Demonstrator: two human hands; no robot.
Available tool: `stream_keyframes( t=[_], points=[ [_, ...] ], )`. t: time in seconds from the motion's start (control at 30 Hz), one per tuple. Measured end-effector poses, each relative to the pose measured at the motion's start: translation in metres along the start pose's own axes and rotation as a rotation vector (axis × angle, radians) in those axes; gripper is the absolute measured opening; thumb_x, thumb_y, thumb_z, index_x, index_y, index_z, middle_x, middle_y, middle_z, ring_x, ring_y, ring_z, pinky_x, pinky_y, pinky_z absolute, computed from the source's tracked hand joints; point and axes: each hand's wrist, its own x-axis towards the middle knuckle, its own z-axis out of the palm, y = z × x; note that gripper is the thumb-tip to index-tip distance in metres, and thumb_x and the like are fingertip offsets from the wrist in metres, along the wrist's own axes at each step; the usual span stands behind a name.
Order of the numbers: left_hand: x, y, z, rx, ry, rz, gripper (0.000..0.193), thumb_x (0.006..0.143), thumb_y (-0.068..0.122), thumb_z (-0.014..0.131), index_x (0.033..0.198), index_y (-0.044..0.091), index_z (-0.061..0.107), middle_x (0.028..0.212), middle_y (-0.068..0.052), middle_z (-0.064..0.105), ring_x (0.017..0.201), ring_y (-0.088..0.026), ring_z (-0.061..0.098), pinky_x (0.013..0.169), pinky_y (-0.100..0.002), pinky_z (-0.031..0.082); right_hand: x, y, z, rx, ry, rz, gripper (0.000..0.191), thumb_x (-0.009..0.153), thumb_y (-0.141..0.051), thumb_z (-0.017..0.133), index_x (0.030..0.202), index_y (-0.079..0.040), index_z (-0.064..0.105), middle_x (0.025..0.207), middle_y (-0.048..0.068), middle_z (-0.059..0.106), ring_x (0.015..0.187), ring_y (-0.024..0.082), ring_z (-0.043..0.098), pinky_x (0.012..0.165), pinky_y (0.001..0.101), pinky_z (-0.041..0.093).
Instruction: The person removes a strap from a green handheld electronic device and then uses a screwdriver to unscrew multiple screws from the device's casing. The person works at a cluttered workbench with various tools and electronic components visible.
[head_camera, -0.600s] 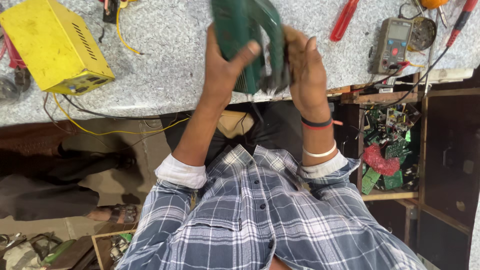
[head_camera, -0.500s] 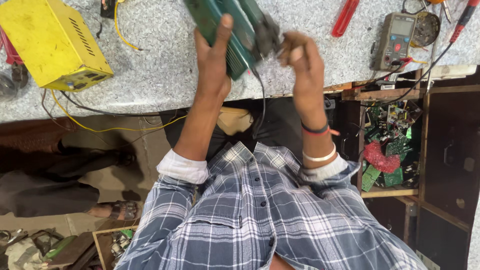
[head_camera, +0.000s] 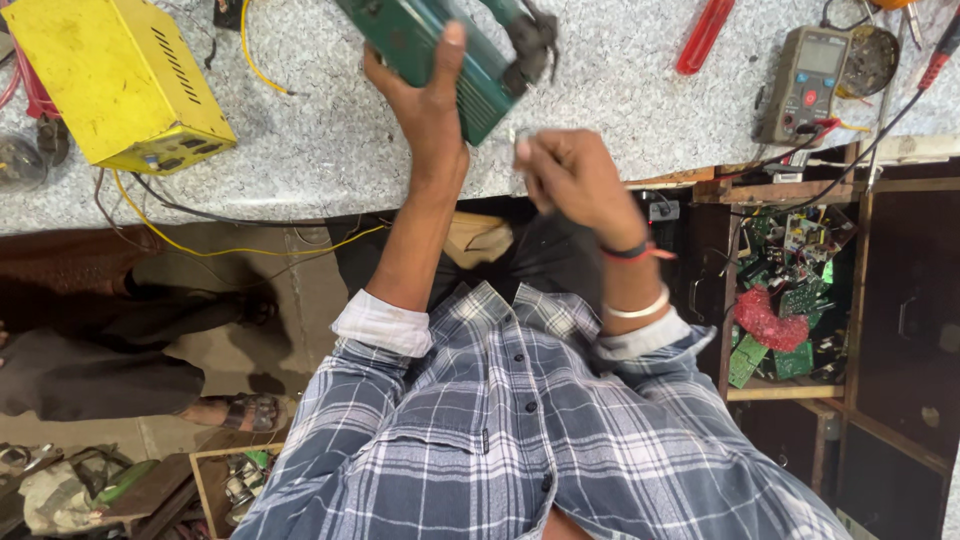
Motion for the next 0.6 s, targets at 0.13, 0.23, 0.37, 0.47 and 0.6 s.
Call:
stream_keyframes(
  t=[0.13, 0.23, 0.37, 0.47, 0.6],
  points=[
    [0.018, 0.006, -0.002, -0.127, 0.033, 0.001, 0.112, 0.084, 0.043, 0.08, 0.155, 0.003, 0.003, 0.134, -0.023, 0.04, 0.128, -0.033, 0.052, 0.107, -0.047, 0.054, -0.016, 0.001, -0.035, -0.155, 0.262, -0.062, 0.023, 0.106, -0.02, 0.063, 0.101, 0.0, 0.074, 0.073, 0.004, 0.069, 0.062, 0.012, 0.063, 0.058, 0.0285, 0.051],
    [0.005, 0.004, -0.005, -0.042, -0.052, 0.034, 0.109, 0.088, 0.041, 0.08, 0.157, 0.004, 0.003, 0.138, -0.02, 0.039, 0.135, -0.029, 0.048, 0.113, -0.046, 0.051, -0.018, 0.001, -0.049, -0.743, 0.793, -0.495, 0.04, 0.105, -0.023, 0.071, 0.129, 0.008, 0.062, 0.109, 0.018, 0.071, 0.088, 0.027, 0.068, 0.071, 0.037, 0.055],
    [-0.003, -0.001, -0.002, 0.096, -0.148, 0.166, 0.103, 0.092, 0.039, 0.081, 0.16, 0.003, 0.013, 0.138, -0.018, 0.044, 0.134, -0.028, 0.051, 0.117, -0.043, 0.048, 0.006, -0.004, -0.048, -0.301, 0.499, -0.532, 0.04, 0.108, -0.017, 0.071, 0.142, 0.0, 0.059, 0.124, 0.013, 0.069, 0.101, 0.02, 0.069, 0.082, 0.0318, 0.059],
    [-0.005, -0.003, 0.001, 0.148, -0.143, 0.187, 0.1, 0.094, 0.04, 0.082, 0.16, 0.003, 0.016, 0.139, -0.018, 0.045, 0.132, -0.028, 0.054, 0.115, -0.043, 0.05, 0.018, -0.003, -0.029, 0.026, 0.302, -0.38, 0.032, 0.106, -0.013, 0.073, 0.132, 0.004, 0.064, 0.102, 0.008, 0.072, 0.08, 0.011, 0.065, 0.068, 0.0249, 0.053],
    [0.009, 0.009, 0.001, 0.297, -0.19, 0.243, 0.101, 0.093, 0.039, 0.085, 0.157, 0.004, 0.015, 0.139, -0.021, 0.049, 0.131, -0.028, 0.06, 0.109, -0.042, 0.057, 0.034, 0.001, -0.029, 0.086, 0.376, -0.371, 0.018, 0.107, -0.012, 0.07, 0.113, 0.005, 0.073, 0.084, 0.004, 0.073, 0.069, 0.009, 0.068, 0.059, 0.023, 0.054]
  ],
)
